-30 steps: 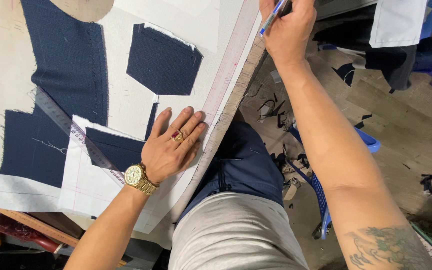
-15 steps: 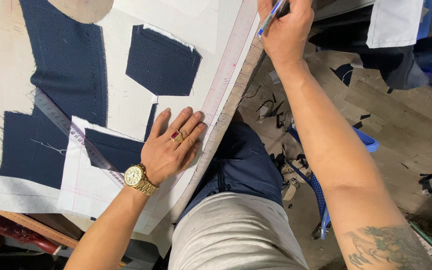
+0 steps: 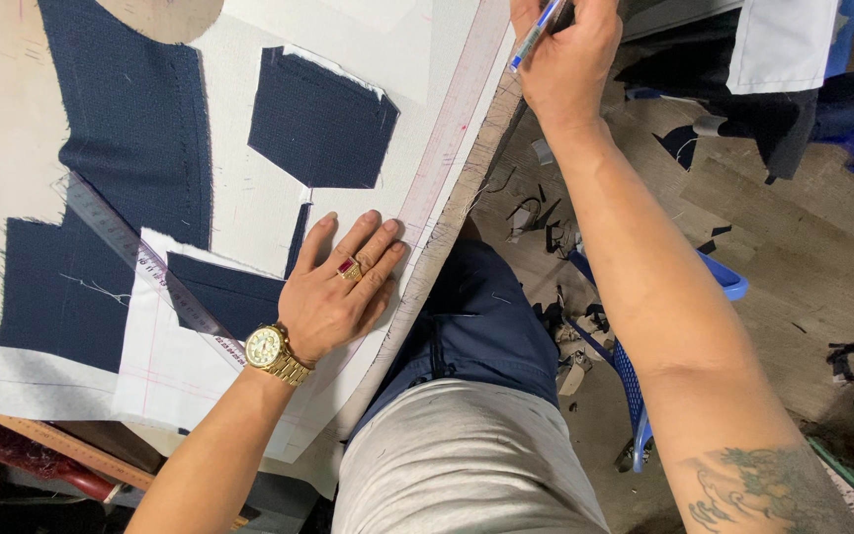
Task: The person marks lines on fabric pieces using a ruler and a pen. They position the ruler against pre-cut white and dark blue fabric components on a workbench, drawing specific guides and alignment marks before organizing the pieces into a stack.
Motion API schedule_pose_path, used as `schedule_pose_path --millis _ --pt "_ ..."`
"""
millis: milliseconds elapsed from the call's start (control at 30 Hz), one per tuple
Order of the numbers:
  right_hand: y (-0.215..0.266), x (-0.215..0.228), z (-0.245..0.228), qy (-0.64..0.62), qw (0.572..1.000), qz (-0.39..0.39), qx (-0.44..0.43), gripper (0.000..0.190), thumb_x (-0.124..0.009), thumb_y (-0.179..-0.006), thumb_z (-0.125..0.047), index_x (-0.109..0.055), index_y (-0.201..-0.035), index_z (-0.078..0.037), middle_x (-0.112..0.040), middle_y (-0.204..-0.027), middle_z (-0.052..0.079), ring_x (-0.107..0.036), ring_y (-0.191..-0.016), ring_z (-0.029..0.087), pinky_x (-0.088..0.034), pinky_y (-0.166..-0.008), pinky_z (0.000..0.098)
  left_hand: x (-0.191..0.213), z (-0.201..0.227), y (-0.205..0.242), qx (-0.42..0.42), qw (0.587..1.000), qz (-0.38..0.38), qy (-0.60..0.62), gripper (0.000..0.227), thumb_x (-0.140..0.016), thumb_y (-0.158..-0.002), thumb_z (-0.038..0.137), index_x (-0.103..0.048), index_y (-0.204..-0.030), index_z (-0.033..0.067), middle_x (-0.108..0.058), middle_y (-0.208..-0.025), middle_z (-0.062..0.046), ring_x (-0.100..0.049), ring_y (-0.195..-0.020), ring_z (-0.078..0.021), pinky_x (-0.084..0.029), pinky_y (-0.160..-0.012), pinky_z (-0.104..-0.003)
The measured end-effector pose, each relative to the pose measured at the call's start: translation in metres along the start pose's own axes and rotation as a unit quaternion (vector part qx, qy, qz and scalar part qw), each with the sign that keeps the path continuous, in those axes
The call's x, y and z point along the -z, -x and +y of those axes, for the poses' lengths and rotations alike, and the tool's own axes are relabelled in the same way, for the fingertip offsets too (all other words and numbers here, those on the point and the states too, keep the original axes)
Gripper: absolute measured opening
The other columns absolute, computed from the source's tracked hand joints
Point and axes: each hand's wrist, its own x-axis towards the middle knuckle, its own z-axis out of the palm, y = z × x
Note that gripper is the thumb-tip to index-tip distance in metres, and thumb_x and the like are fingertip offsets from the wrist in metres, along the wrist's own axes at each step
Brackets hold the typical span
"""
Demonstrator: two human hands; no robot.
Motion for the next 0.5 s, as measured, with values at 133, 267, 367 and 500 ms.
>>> schedule_pose_path --millis 133,267,367,500 --pt "-0.001 0.001 -0.007 -0.004 1.0 -0.003 -0.001 0.026 -0.075 -0.101 -0.015 -0.052 -0.095 -0.004 -0.062 -0.075 0.009 -0.053 -0.064 0.017 -0.043 -0.058 0.035 0.016 0.009 -0.018 0.009 1.0 0.025 0.006 0.04 -0.064 -0.102 0.023 -0.062 -0.137 0.005 -0.059 -0.149 -0.013 -0.057 -0.138 -0.0336 -0.036 -0.114 -0.057" --pt "-0.004 0.003 -0.011 -0.024 1.0 -0.02 0.003 0.023 -0.073 -0.104 -0.011 -0.051 -0.101 -0.005 -0.061 -0.08 0.01 -0.053 -0.066 0.018 -0.042 -0.059 0.0347 0.036 0.018 -0.047 0.029 0.996 0.06 -0.067 0.002 -0.066 -0.098 0.007 -0.068 -0.099 0.0076 -0.069 -0.123 -0.009 -0.065 -0.116 -0.0281 -0.044 -0.102 -0.059" --pt "-0.008 0.004 -0.024 -0.004 1.0 -0.017 0.0 0.024 -0.073 -0.104 -0.01 -0.05 -0.11 -0.005 -0.056 -0.096 0.013 -0.058 -0.084 0.025 -0.048 -0.073 0.0373 0.046 0.023 -0.063 0.033 0.993 -0.001 -0.114 0.006 -0.064 -0.094 0.005 -0.068 -0.091 0.0095 -0.071 -0.113 -0.01 -0.063 -0.108 -0.0294 -0.044 -0.104 -0.062" --pt "-0.011 0.005 -0.029 -0.053 0.998 -0.027 -0.009 0.025 -0.07 -0.103 -0.005 -0.048 -0.114 0.0 -0.053 -0.13 0.022 -0.062 -0.127 0.036 -0.051 -0.115 0.044 0.055 0.028 -0.09 0.04 0.972 -0.073 -0.222 0.038 -0.059 -0.093 0.011 -0.065 -0.13 0.0099 -0.061 -0.131 -0.016 -0.055 -0.121 -0.0312 -0.042 -0.107 -0.065"
